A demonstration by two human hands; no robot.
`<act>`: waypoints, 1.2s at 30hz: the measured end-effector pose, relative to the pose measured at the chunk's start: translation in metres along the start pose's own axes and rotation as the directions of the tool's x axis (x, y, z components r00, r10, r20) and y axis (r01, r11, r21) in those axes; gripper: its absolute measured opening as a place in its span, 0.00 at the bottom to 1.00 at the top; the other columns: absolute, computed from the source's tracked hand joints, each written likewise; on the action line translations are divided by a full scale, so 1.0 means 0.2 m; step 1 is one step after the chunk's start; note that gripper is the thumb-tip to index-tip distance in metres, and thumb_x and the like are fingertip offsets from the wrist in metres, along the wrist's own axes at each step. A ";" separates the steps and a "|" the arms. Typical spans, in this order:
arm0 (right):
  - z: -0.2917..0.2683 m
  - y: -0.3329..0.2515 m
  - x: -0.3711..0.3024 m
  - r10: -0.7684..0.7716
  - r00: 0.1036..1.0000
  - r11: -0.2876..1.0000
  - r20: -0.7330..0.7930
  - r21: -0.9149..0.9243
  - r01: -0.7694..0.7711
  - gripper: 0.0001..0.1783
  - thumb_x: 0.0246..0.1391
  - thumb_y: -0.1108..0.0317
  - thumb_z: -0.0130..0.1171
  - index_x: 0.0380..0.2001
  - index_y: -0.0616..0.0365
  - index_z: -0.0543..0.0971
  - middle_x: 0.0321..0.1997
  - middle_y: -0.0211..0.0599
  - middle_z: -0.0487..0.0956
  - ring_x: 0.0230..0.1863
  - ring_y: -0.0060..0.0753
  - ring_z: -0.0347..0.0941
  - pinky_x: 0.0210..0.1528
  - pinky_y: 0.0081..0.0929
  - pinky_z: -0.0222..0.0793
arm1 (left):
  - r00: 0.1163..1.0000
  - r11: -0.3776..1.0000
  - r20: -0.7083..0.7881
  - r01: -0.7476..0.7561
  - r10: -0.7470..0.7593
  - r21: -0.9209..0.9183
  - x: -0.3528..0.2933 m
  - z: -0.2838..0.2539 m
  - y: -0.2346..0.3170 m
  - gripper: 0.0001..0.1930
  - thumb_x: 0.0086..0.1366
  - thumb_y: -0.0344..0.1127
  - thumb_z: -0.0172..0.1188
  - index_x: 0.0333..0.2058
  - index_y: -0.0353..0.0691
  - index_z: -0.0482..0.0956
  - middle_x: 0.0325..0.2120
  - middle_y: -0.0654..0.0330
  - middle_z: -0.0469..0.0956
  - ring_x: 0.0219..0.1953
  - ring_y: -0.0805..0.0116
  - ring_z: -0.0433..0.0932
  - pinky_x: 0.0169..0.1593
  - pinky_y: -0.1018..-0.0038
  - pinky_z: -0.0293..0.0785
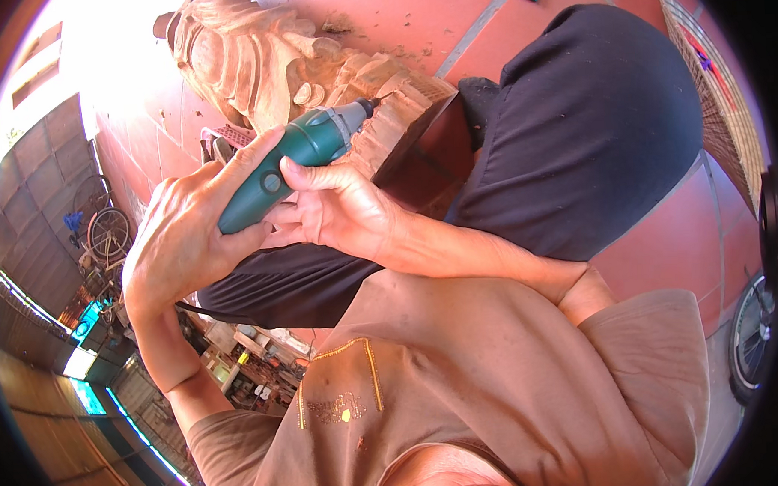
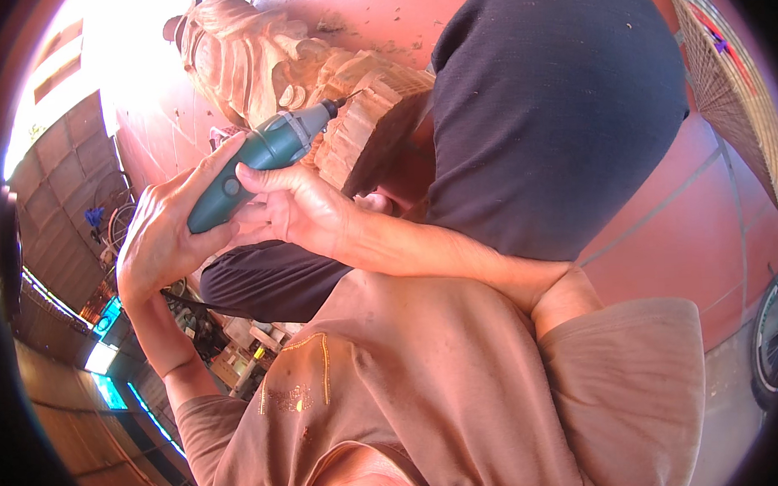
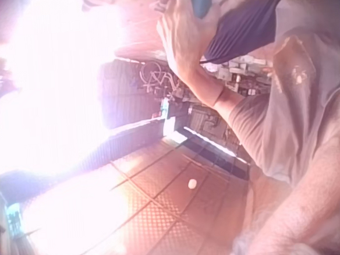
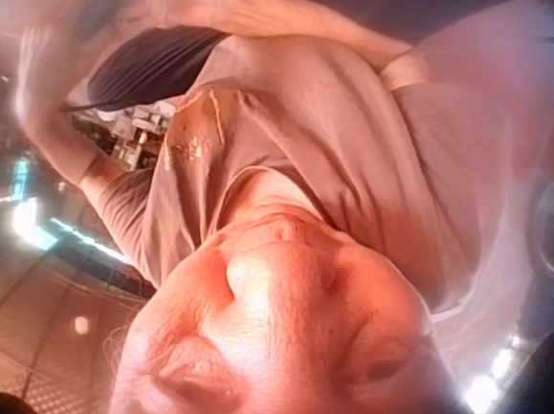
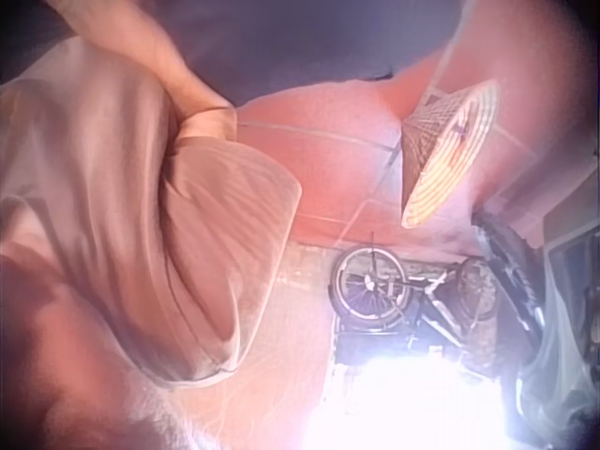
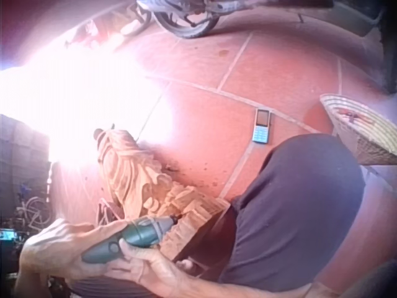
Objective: The person uses a handheld rotary tool to carve details into a wooden sculpture. They hold the tool with both hands and guide it along the surface of the wood, removing material to refine the shape.
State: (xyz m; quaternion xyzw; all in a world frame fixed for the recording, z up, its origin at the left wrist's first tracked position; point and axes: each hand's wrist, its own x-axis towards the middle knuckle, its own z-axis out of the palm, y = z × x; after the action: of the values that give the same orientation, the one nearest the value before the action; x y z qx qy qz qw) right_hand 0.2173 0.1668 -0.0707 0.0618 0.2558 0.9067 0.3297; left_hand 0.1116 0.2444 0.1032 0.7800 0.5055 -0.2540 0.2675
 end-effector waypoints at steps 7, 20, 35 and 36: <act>0.01 0.01 -0.03 -0.016 0.998 1.000 -0.055 -0.012 0.016 0.22 0.63 0.58 0.67 0.55 0.56 0.76 0.59 0.48 0.80 0.59 0.56 0.78 0.60 0.58 0.74 | 0.999 0.999 -0.003 -0.047 0.047 -0.009 0.00 0.02 0.00 0.45 0.47 0.31 0.66 0.69 0.51 0.68 0.31 0.46 0.81 0.33 0.40 0.81 0.38 0.54 0.76; 0.00 0.01 -0.04 -0.021 0.999 1.000 -0.036 -0.007 0.021 0.21 0.63 0.59 0.67 0.54 0.56 0.76 0.59 0.48 0.80 0.60 0.57 0.78 0.61 0.60 0.74 | 1.000 1.000 0.005 -0.030 0.030 -0.007 -0.01 0.03 0.00 0.45 0.48 0.32 0.67 0.70 0.51 0.67 0.32 0.46 0.82 0.33 0.40 0.81 0.38 0.53 0.76; -0.01 0.00 0.00 0.004 0.999 1.000 -0.042 -0.011 -0.004 0.22 0.62 0.59 0.67 0.55 0.55 0.76 0.59 0.47 0.79 0.62 0.58 0.76 0.63 0.60 0.72 | 0.999 1.000 -0.036 -0.027 0.026 -0.012 -0.01 0.04 0.00 0.44 0.48 0.31 0.66 0.69 0.50 0.68 0.32 0.43 0.81 0.33 0.39 0.81 0.38 0.53 0.77; -0.01 0.00 -0.01 0.003 0.999 1.000 -0.044 -0.005 -0.004 0.22 0.62 0.59 0.67 0.55 0.55 0.76 0.59 0.47 0.79 0.62 0.59 0.76 0.63 0.60 0.72 | 0.998 0.999 -0.049 -0.045 0.044 -0.009 -0.01 0.04 0.00 0.44 0.48 0.31 0.66 0.69 0.50 0.68 0.32 0.43 0.81 0.33 0.39 0.81 0.38 0.53 0.77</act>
State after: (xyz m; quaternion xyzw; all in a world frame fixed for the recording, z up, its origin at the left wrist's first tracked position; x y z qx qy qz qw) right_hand 0.2171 0.1646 -0.0721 0.0415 0.2606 0.9090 0.3226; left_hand 0.1095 0.2380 0.0980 0.7956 0.4957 -0.2265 0.2646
